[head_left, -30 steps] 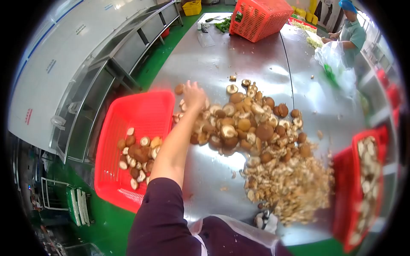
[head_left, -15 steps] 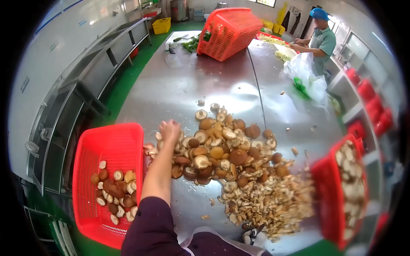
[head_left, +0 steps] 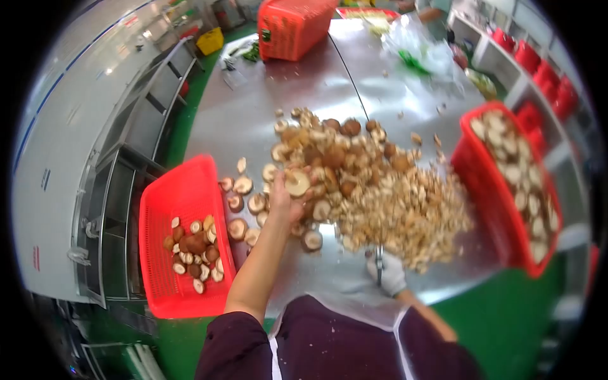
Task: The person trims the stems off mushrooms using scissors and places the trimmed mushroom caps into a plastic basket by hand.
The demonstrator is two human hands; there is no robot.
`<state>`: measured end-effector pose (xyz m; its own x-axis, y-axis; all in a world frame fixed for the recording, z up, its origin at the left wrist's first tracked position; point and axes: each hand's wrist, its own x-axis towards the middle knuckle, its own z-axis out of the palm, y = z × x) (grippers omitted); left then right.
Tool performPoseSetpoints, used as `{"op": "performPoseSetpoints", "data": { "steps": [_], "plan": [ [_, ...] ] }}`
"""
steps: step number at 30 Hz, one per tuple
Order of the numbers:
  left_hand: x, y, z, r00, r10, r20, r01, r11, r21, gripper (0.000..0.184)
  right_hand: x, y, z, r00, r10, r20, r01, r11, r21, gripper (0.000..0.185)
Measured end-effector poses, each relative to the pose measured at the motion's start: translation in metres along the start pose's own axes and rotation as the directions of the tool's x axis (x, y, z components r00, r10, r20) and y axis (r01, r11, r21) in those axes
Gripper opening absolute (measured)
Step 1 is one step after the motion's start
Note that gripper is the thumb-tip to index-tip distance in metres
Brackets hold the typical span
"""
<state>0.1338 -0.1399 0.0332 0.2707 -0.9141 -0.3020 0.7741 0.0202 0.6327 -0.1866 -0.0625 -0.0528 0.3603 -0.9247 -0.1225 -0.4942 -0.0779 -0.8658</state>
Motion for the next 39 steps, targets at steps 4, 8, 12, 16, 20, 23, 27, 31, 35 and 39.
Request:
{"op": "performPoseSetpoints", "data": {
  "steps": [4, 8, 12, 16, 20, 23, 27, 31, 35, 39],
  "plan": [
    [-0.053, -0.026, 0.02, 0.962, -0.125, 0.244, 0.131, 0.991, -0.007, 0.047, -0.012, -0.039, -0.018, 0.988, -0.144, -0.053, 0.123, 0.95, -0.287, 0.029],
    [-0.09, -0.053, 0.027, 0.943, -0.179, 0.281, 0.165, 0.983, 0.075, 0.048, -0.023, -0.095, -0.041, 0.983, -0.173, -0.053, 0.137, 0.903, -0.407, 0.027],
    [-0.112, -0.074, 0.041, 0.944, -0.181, 0.276, 0.159, 0.982, 0.1, 0.045, -0.031, -0.113, -0.045, 0.994, -0.092, -0.058, 0.053, 0.875, -0.481, 0.027],
    [-0.12, -0.092, 0.041, 0.951, -0.171, 0.259, 0.153, 0.984, 0.089, 0.048, -0.043, -0.118, -0.049, 0.999, -0.004, -0.034, -0.015, 0.854, -0.519, 0.029],
    [-0.13, -0.099, 0.052, 0.962, -0.188, 0.197, 0.158, 0.975, 0.16, 0.045, -0.055, -0.12, -0.047, 1.0, 0.021, 0.0, -0.018, 0.849, -0.528, 0.031],
    [-0.13, -0.105, 0.052, 0.958, -0.225, 0.179, 0.187, 0.96, 0.207, 0.044, -0.06, -0.115, -0.046, 0.996, 0.085, 0.028, -0.056, 0.84, -0.539, 0.032],
    [-0.13, -0.11, 0.053, 0.948, -0.256, 0.188, 0.206, 0.946, 0.248, 0.05, -0.064, -0.101, -0.041, 0.991, 0.129, 0.023, -0.095, 0.825, -0.557, 0.033],
    [-0.122, -0.116, 0.045, 0.926, -0.351, 0.138, 0.298, 0.905, 0.304, 0.05, -0.065, -0.069, -0.022, 0.999, -0.006, -0.033, -0.01, 0.886, -0.464, 0.029],
    [-0.106, -0.131, 0.015, 0.929, -0.333, 0.163, 0.236, 0.87, 0.432, 0.045, -0.067, -0.042, -0.01, 1.0, 0.022, 0.0, -0.021, 0.959, -0.283, 0.033],
    [-0.11, -0.091, 0.004, 0.955, -0.276, 0.107, 0.176, 0.821, 0.544, 0.04, -0.068, -0.049, -0.02, 0.987, 0.152, -0.044, -0.154, 0.987, -0.049, 0.038]
  ]
}}
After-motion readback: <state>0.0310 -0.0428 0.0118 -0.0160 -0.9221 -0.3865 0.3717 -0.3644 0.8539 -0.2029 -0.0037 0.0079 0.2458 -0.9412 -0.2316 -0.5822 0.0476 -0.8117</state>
